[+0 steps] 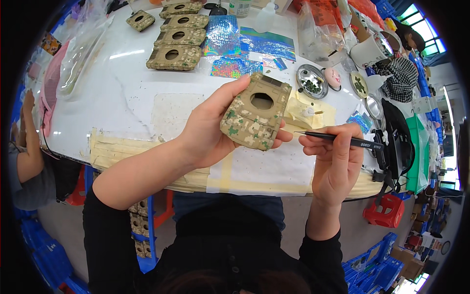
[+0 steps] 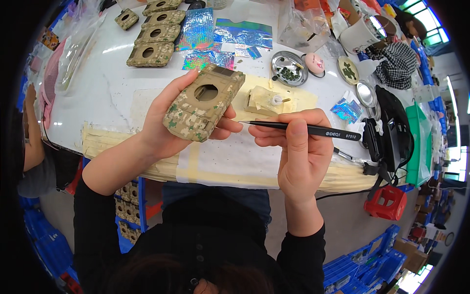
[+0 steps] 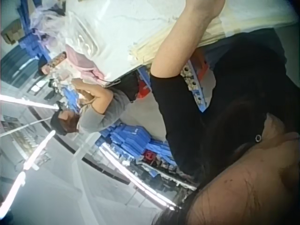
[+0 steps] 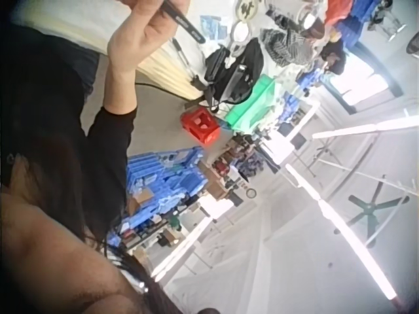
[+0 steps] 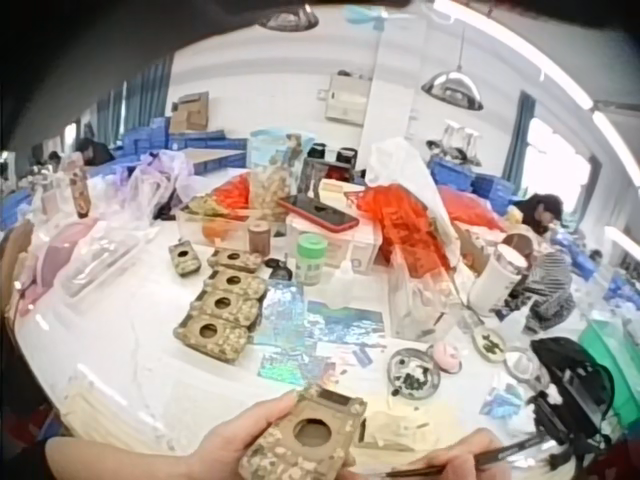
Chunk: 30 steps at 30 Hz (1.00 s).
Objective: Detailing small toy tank models using precision tools and applying components.
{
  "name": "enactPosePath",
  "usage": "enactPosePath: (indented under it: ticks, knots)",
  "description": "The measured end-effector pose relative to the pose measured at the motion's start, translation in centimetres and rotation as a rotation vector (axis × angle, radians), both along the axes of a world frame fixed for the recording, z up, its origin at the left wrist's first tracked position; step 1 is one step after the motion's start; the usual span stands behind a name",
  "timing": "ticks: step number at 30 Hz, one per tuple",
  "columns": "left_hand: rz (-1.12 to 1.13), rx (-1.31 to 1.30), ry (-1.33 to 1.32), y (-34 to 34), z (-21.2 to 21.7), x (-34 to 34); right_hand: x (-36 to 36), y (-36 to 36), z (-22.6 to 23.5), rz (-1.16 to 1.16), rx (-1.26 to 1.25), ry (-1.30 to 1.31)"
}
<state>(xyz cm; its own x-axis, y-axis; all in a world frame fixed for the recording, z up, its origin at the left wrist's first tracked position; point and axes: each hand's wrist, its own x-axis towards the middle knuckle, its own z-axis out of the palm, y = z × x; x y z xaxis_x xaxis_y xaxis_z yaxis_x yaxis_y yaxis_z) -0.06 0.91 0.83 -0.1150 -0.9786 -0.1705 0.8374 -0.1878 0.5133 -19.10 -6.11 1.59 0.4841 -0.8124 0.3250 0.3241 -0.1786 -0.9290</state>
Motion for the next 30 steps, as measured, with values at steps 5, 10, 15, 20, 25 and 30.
enactPosePath:
  ticks: [5,10,15,20,25,30]
  knots:
    - [-0.008,0.068,-0.042,-0.1,0.6,-0.3,0.5,0.6,0.3,-0.046,-0.199,-0.082]
    - [-0.034,0.005,-0.036,-0.1,-0.4,0.0,2.0,0.8,0.7,-0.073,-0.472,-0.022]
    - [-0.044,0.010,-0.027,0.0,0.1,0.0,2.4,0.8,0.5,0.036,-0.397,-0.110]
    - [-0.047,0.055,-0.040,0.1,0.5,-0.1,2.1,0.9,0.4,0.038,-0.405,-0.047]
    - [-0.043,0.058,-0.040,0.1,0.5,-0.1,2.1,0.9,0.3,0.036,-0.398,-0.052]
    - [-0.041,0.045,-0.035,0.1,0.3,0.0,2.2,0.9,0.5,-0.013,-0.481,0.057]
